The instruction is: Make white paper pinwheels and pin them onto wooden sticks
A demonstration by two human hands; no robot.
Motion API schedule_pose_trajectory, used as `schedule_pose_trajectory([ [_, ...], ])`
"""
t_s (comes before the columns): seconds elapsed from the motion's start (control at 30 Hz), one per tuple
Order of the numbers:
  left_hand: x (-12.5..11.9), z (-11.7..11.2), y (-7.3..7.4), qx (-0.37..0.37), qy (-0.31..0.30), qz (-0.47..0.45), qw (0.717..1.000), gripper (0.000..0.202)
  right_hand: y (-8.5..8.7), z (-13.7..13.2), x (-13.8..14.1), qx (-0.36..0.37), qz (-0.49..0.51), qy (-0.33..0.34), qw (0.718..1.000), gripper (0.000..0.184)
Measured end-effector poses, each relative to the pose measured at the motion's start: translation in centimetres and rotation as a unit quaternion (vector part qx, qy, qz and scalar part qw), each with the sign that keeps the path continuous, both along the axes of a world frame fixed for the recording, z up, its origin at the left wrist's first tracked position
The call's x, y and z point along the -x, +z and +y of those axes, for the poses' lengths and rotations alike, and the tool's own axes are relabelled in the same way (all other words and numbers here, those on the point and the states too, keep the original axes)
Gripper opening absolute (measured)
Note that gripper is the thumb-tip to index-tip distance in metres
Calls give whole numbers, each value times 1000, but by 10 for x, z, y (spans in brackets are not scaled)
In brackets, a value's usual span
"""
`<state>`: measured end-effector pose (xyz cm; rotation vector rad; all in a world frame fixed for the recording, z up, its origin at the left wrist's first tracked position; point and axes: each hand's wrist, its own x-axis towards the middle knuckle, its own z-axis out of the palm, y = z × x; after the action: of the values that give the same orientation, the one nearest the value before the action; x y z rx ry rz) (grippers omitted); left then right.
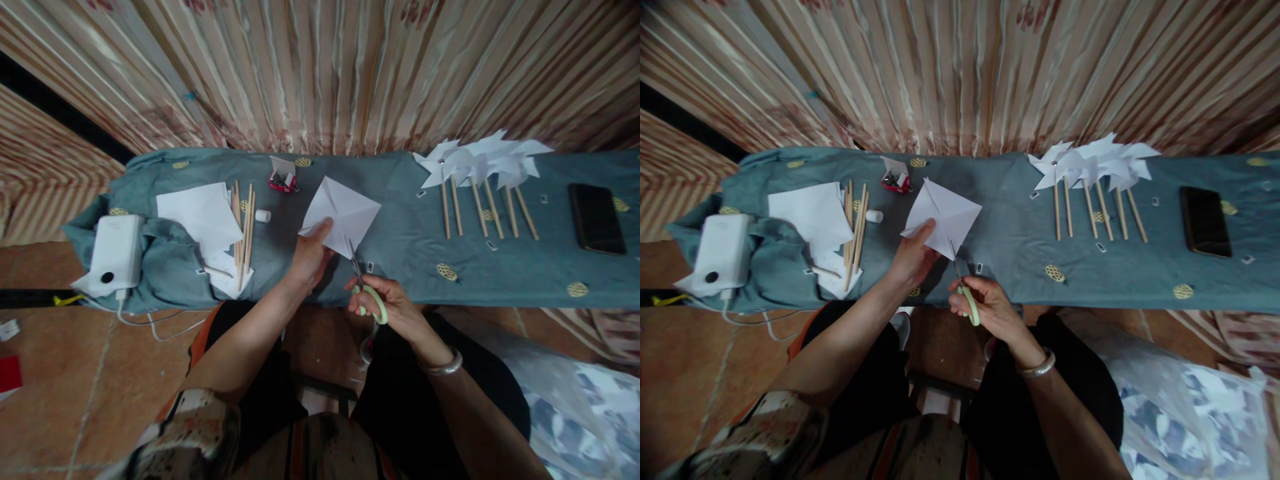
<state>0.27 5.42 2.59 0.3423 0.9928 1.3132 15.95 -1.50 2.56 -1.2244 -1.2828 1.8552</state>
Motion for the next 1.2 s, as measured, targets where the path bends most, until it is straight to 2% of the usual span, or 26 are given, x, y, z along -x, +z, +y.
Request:
schedule_pose_trajectory([
  [0.43, -3, -2, -1, 4, -1, -15, 1000, 21, 1, 1, 4, 11, -10, -19, 1000, 47],
  [0.83, -3, -3, 1, 16, 0, -12, 1000, 7, -2, 0, 4, 21, -19, -30, 999, 46],
  [1.2, -1, -2, 2, 0, 10, -14, 1000, 16, -7, 0, 6, 47, -32, -60, 997, 47],
])
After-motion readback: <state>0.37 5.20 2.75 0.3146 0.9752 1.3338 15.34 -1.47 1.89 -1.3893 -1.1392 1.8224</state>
